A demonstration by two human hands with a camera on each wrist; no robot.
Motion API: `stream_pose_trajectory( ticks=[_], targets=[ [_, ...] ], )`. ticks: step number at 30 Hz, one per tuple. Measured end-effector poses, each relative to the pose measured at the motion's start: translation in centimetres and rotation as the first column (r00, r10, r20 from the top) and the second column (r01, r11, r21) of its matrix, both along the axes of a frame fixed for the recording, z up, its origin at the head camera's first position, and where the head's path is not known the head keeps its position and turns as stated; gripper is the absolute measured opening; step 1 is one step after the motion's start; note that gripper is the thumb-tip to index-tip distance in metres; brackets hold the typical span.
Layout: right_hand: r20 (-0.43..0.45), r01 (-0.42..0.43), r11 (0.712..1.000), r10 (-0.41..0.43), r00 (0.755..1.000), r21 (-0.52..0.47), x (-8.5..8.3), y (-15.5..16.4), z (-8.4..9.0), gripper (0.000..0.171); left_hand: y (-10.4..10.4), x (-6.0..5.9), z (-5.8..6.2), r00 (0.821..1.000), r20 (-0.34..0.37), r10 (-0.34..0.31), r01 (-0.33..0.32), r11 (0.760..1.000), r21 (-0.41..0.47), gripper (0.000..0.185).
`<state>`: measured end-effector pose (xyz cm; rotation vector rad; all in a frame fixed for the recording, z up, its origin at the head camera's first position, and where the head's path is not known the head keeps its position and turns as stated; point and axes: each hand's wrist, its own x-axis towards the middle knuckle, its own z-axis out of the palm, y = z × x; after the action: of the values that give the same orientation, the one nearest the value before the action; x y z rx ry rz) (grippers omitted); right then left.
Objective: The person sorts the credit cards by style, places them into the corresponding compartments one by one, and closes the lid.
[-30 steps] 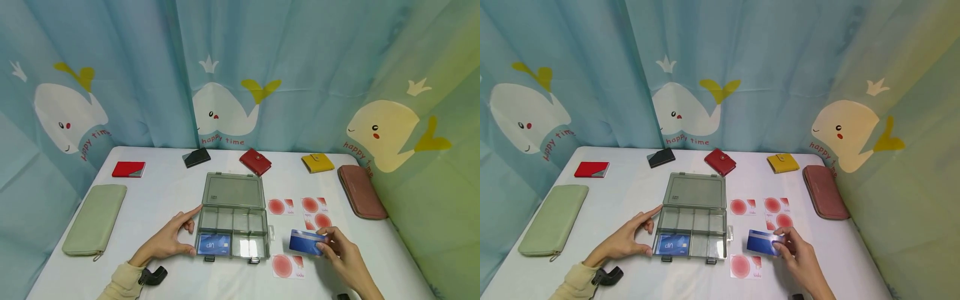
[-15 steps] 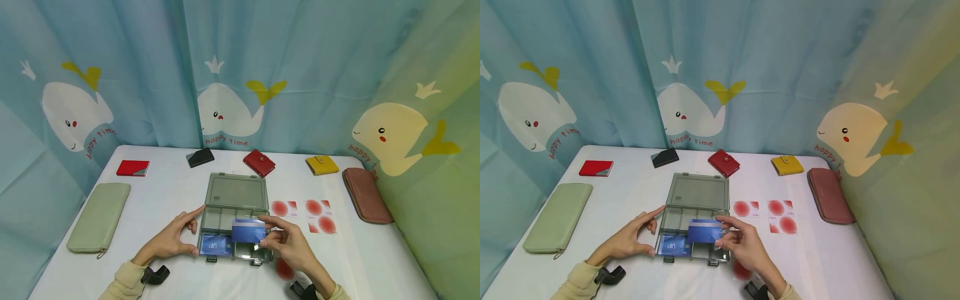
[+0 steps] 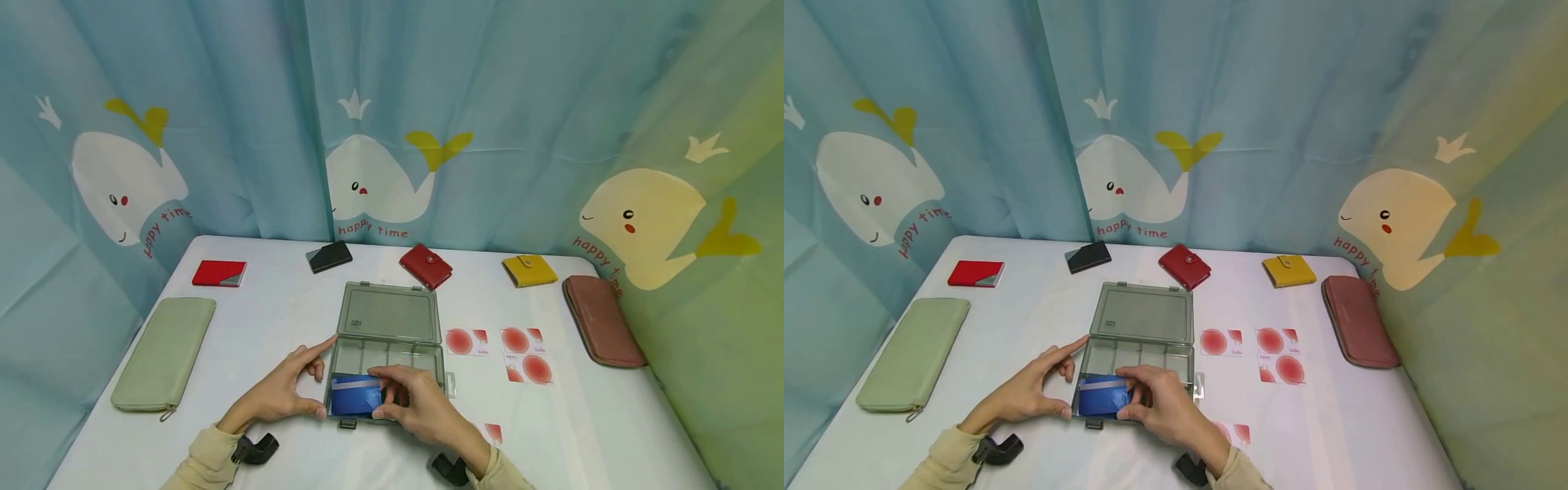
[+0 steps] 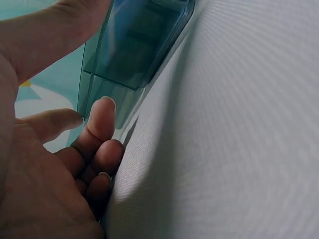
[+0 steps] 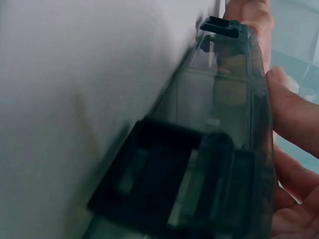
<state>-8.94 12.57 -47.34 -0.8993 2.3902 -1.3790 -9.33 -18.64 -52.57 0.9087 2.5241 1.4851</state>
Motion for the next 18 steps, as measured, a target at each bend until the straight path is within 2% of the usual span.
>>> stream_pose_trajectory(
  ticks=[7,12,15,18],
  targets=[
    [-0.129,-0.005,0.991,0.023,0.991,0.135,-0.2,-0.8,0.3,0.056,0.0,0.0,0.1,1.0,-0.024,-0.004,0.004,1.0,-0.005,0.116],
    [-0.137,-0.022,0.974,0.054,0.989,0.225,-0.3,-0.7,0.8,0.064,-0.1,-0.1,0.0,0.999,-0.035,-0.009,0.009,1.0,-0.001,0.115],
    [-0.125,-0.02,0.98,0.046,0.991,0.199,-0.2,-0.1,1.0,0.069,-0.1,-0.1,-0.1,0.999,-0.034,-0.012,0.012,1.0,0.003,0.116],
    [-0.15,0.0,0.992,0.019,0.989,0.128,-0.2,1.5,1.1,0.07,-0.1,0.0,-0.1,0.999,-0.034,-0.013,0.013,1.0,0.006,0.117]
  ],
)
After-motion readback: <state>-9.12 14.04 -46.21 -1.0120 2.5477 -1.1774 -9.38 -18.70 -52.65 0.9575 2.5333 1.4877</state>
